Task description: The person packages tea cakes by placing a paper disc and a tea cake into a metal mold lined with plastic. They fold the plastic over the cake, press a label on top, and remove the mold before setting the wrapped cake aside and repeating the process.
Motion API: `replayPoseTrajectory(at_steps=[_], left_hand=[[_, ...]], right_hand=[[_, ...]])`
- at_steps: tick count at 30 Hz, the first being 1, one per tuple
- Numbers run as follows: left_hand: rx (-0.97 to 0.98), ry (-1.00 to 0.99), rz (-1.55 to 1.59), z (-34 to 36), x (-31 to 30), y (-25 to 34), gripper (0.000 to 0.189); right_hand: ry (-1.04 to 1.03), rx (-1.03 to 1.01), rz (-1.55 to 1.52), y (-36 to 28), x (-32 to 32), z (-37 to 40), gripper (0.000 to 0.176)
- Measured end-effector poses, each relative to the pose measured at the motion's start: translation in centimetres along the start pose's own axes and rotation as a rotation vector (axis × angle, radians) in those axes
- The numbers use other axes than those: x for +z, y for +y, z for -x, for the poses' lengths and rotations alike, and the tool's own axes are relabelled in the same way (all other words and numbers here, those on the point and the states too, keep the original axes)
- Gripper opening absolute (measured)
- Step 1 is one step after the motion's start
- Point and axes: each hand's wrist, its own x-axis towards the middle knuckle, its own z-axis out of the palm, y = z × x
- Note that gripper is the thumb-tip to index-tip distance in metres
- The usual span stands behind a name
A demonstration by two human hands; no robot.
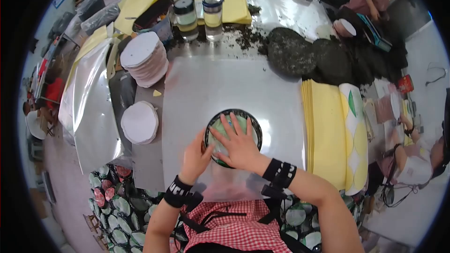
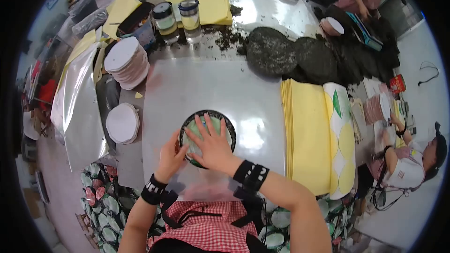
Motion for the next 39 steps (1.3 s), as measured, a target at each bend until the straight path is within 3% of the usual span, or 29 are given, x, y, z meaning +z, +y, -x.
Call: replayPoseTrajectory(at_steps=[1, 3, 5, 6, 7, 10, 12, 13, 15, 16, 17, 19, 20, 21, 23, 24, 25, 27, 29, 31, 33, 35, 39], left_hand=[[0.087, 0.01, -0.181, 0.2, 0.7, 0.1, 0.048], [0.115, 0.04, -0.195, 0.4, 1.2, 1.2, 0.048], [0.377, 0.085, -0.405, 1.6, 1.2, 4.2, 0.055], [0.477, 0.071, -0.419, 2.4, 1.7, 5.8, 0.059], [0.462, 0.094, -0.42, 2.9, 2.6, 6.1, 0.059], [0.533, 0.076, -0.508, 4.6, 4.0, 6.6, 0.062], [0.534, 0.116, -0.518, 6.3, 3.8, 6.7, 0.062], [0.524, 0.131, -0.524, 7.2, 3.8, 6.7, 0.062], [0.491, 0.142, -0.532, 9.0, 3.1, 7.1, 0.061], [0.466, 0.161, -0.521, 9.8, 2.9, 7.4, 0.061], [0.45, 0.183, -0.516, 10.0, 2.4, 7.5, 0.061], [0.388, 0.236, -0.551, 10.6, 1.4, 7.1, 0.059], [0.345, 0.277, -0.57, 11.3, 1.0, 6.8, 0.056], [0.352, 0.276, -0.583, 11.5, 0.5, 6.3, 0.056], [-0.038, 0.155, -0.341, 12.0, -0.1, 4.0, 0.052], [-0.053, 0.154, -0.15, 11.9, -0.9, 2.0, 0.038], [0.024, 0.174, -0.143, 11.8, -2.3, 0.3, 0.03], [0.168, 0.172, -0.186, 11.7, -6.6, -2.2, 0.01], [0.248, 0.157, -0.368, 11.7, -10.1, -3.8, 0.019], [0.395, -0.196, -0.551, 11.6, -12.3, -3.4, 0.025], [0.426, -0.312, -0.543, 10.9, -11.7, -4.4, 0.029], [0.493, -0.394, -0.559, 9.6, -10.7, -5.6, 0.025], [0.621, -0.36, -0.474, 9.9, -11.0, -7.9, 0.022]], right_hand=[[-0.007, -0.003, 0.011, 0.0, 0.2, 0.1, 0.071], [-0.014, 0.008, 0.008, 0.2, 0.6, 0.4, 0.076], [-0.222, 0.042, 0.058, 0.2, 0.7, 0.3, 0.077], [-0.058, 0.017, 0.063, 0.4, 1.9, 0.4, 0.077], [0.04, 0.011, 0.031, 0.5, 3.0, 0.7, 0.076], [0.065, -0.044, 0.074, 0.9, 2.8, 1.4, 0.079], [0.277, -0.032, -0.204, 2.1, 2.8, 1.3, 0.084], [0.266, -0.061, -0.203, 2.6, 1.8, 1.2, 0.084], [0.387, 0.25, -0.031, 2.4, 0.2, 1.7, 0.083], [0.384, 0.23, -0.283, 2.4, 2.1, 1.4, 0.068], [0.379, 0.22, -0.3, 0.1, 1.6, 1.3, 0.068], [-0.274, -0.014, -0.881, -4.7, 1.0, 2.1, 0.058], [-0.22, 0.022, -0.886, -5.2, 2.7, 2.4, 0.042], [-0.209, 0.017, -0.894, -5.0, 2.5, 2.2, 0.042], [-0.049, -0.117, -0.555, -4.0, 0.6, 2.2, 0.037], [-0.094, -0.106, -0.509, -3.6, -0.9, 2.7, 0.041], [-0.087, -0.09, -0.508, -3.3, -1.9, 3.4, 0.041], [0.242, -0.194, -0.319, -2.5, -3.1, 5.4, 0.05], [0.213, -0.157, -0.22, -1.3, -3.2, 8.1, 0.06], [0.268, 0.012, -0.279, -1.6, -2.9, 10.4, 0.066], [0.177, 0.055, -0.268, -1.5, -0.7, 11.6, 0.064], [0.308, 0.041, -0.292, -1.5, 1.1, 11.8, 0.053], [0.223, 0.188, -0.505, -2.0, -0.4, 14.2, 0.04]])
